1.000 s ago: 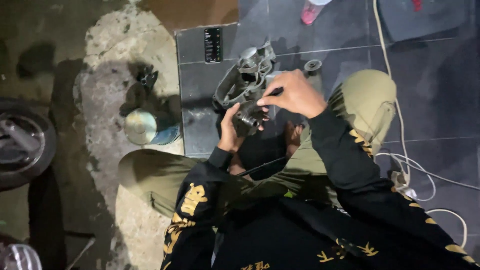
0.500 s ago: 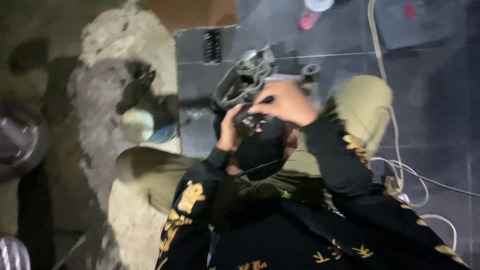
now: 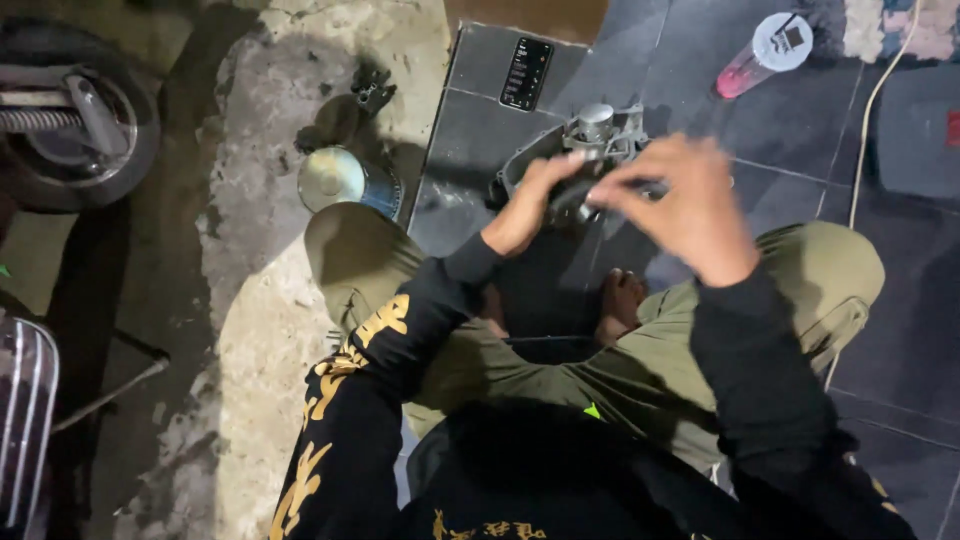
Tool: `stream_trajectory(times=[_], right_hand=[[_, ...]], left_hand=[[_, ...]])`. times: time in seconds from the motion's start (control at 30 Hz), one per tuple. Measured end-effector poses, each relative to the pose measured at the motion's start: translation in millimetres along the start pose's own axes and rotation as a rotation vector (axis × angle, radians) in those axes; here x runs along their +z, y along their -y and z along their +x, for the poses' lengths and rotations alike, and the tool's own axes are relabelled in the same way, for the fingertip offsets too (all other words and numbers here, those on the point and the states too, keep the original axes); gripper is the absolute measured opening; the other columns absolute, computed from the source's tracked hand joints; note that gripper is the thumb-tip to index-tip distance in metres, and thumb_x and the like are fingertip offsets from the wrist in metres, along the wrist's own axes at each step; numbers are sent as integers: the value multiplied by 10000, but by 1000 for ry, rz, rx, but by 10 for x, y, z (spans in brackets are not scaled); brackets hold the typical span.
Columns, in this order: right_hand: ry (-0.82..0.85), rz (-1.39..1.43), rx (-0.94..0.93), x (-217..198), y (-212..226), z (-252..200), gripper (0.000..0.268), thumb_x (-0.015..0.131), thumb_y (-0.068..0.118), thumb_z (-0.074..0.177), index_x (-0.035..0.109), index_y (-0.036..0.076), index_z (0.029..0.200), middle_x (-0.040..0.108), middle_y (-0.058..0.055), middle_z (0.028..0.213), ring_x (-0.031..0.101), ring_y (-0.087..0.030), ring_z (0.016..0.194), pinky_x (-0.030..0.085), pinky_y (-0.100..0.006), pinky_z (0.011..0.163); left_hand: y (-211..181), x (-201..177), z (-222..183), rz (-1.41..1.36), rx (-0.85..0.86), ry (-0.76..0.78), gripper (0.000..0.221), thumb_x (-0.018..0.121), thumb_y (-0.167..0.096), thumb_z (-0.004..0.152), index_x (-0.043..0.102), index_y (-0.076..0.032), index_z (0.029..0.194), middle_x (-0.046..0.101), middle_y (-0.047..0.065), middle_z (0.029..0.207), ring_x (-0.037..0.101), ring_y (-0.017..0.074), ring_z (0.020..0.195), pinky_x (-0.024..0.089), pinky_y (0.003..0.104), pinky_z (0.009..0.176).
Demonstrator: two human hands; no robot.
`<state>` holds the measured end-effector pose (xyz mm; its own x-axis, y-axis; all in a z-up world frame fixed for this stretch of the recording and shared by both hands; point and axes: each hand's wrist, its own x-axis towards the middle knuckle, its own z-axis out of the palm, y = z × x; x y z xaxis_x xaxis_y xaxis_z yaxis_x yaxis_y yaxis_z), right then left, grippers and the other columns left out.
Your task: The person sits on the floor and uses a small tool to scrape and clean the surface of a metallic mechanical part, likely a stator or rotor. They rotate the part to access different areas and continue the cleaning process.
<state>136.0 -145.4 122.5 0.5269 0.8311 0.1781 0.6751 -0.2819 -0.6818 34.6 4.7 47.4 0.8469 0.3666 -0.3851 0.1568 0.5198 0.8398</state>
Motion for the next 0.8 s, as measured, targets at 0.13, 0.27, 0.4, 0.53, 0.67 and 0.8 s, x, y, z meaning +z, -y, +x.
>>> stream_trajectory(times=[0.13, 0.27, 0.4, 0.53, 0.67, 0.8], right_hand=[[-144, -102, -183, -322, 77, 212, 207, 959, 117, 957, 831, -19, 1046, 705, -145, 907, 555, -251, 793, 423, -396, 753], [-158, -113, -227, -380, 139, 280, 166, 886, 170, 999, 822, 19, 1027, 713, -110, 965, 592, -263, 869, 451, -412, 837], [-231, 22, -207, -302, -21, 214, 183, 918, 122, 952, 810, -25, 959, 745, -149, 914, 635, -265, 796, 470, -403, 745], [-141, 66, -102, -118, -24, 189, 208, 853, 260, 951, 826, 55, 972, 762, -74, 955, 663, -194, 835, 493, -363, 798], [-212, 158, -232, -181, -141, 159, 68, 861, 9, 1020, 797, -14, 1029, 747, -156, 974, 644, -277, 890, 520, -426, 812], [-156, 186, -200, -57, -49, 124, 169, 755, 158, 1060, 754, -3, 1110, 697, -139, 1037, 634, -312, 979, 535, -468, 854]], left_hand=[[-519, 19, 158, -32, 206, 337, 469, 531, -435, 1003, 780, -43, 936, 789, 101, 890, 742, 160, 819, 569, 288, 808], [-516, 72, 279, -28, 291, 339, 293, 575, -353, 1015, 731, -113, 956, 652, -64, 966, 582, 45, 949, 501, 285, 903], [-377, -43, 208, 106, 275, 247, 304, 574, -340, 1042, 766, -106, 1011, 673, -68, 1057, 613, 52, 1020, 501, 278, 972], [-491, -88, 63, 175, 345, 246, 345, 533, -321, 1069, 764, -86, 964, 638, -80, 1024, 525, 15, 1007, 517, 272, 891], [-454, -32, 48, 129, 347, 237, 332, 516, -340, 1047, 599, -157, 784, 523, -88, 821, 427, 22, 852, 411, 304, 745], [-524, 14, 55, 15, 340, 308, 348, 545, -341, 1044, 744, -69, 957, 645, -44, 948, 554, 49, 931, 482, 297, 854]])
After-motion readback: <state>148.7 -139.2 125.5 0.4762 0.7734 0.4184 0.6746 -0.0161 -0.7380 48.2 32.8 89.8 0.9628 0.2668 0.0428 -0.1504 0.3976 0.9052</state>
